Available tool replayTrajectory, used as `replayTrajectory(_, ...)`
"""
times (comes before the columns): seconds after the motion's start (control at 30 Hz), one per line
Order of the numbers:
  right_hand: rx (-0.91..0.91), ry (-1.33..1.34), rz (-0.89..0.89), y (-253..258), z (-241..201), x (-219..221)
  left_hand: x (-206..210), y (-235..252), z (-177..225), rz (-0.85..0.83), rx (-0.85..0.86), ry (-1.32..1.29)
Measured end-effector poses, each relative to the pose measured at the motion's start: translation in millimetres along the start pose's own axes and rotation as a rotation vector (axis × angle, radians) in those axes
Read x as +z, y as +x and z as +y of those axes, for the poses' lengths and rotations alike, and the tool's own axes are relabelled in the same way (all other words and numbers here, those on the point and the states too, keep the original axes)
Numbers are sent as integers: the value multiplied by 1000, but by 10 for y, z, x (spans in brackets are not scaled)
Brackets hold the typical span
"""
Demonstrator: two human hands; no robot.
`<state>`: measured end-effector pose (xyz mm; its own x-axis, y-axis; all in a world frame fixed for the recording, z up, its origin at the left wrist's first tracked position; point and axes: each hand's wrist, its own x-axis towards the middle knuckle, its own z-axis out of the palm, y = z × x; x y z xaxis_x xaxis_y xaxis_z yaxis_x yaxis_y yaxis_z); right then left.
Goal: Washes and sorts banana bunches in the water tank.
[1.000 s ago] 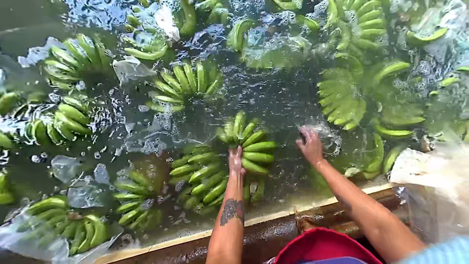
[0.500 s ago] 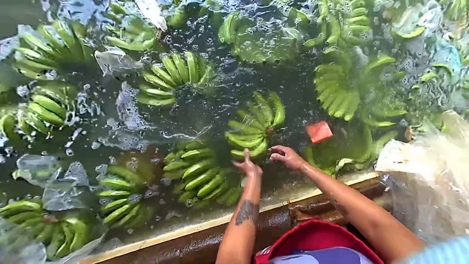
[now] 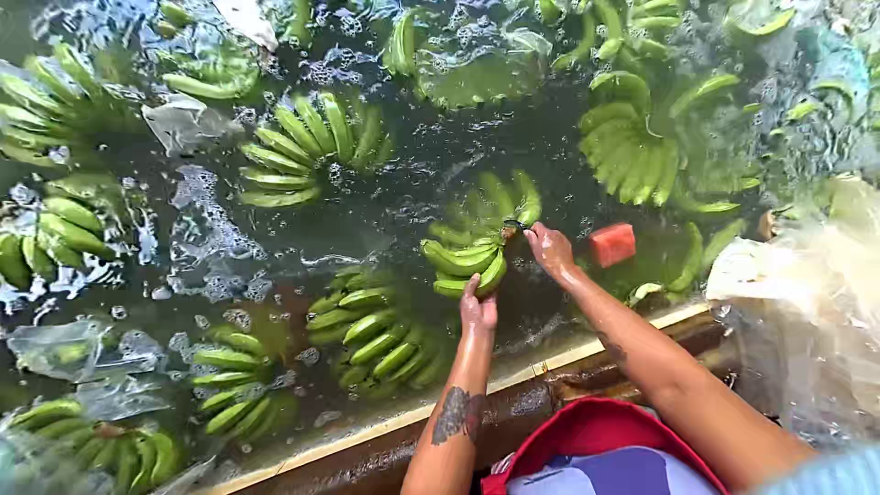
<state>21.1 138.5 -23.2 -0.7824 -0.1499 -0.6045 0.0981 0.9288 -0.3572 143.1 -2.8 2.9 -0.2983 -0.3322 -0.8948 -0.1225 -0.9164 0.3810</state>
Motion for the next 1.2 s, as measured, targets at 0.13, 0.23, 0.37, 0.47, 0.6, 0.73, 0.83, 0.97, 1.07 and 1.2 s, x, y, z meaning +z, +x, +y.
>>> replayTrajectory(0.13, 41, -1, 22, -36, -102, 18, 251, -158, -219, 89, 54, -66)
replayTrajectory(0.23, 0, 399, -247, -308, -19, 38, 236, -119, -371, 106, 88, -61)
replayTrajectory(0.37, -95, 596, -262, -434, 104, -237, 134, -186, -272, 20, 10, -61)
replayTrajectory(0.47, -176, 36, 32, -130, 92, -306, 264, -339, -144, 35, -42, -137)
replayTrajectory(0.6, -191, 2, 112, -135, -66, -29, 342, -398, -104, 81, -102, -211)
replayTrajectory(0.73, -170, 319, -168, -21, 209, 87, 259, -441, -141, 50, -99, -183)
replayTrajectory(0.83, -97, 485, -193, -261, 368, 193, 157, -402, -307, 13, -86, -117)
replayTrajectory(0.97, 35, 1125, -836, -649, 702, -234, -181, 92, -363, -97, -72, 23)
replayTrajectory(1.07, 61, 1143, -569, -541, 976, -428, -125, 276, -379, -131, -84, 38)
replayTrajectory(1.2, -16, 692, -242, -294, 786, -331, 60, 412, -605, -130, -105, -53)
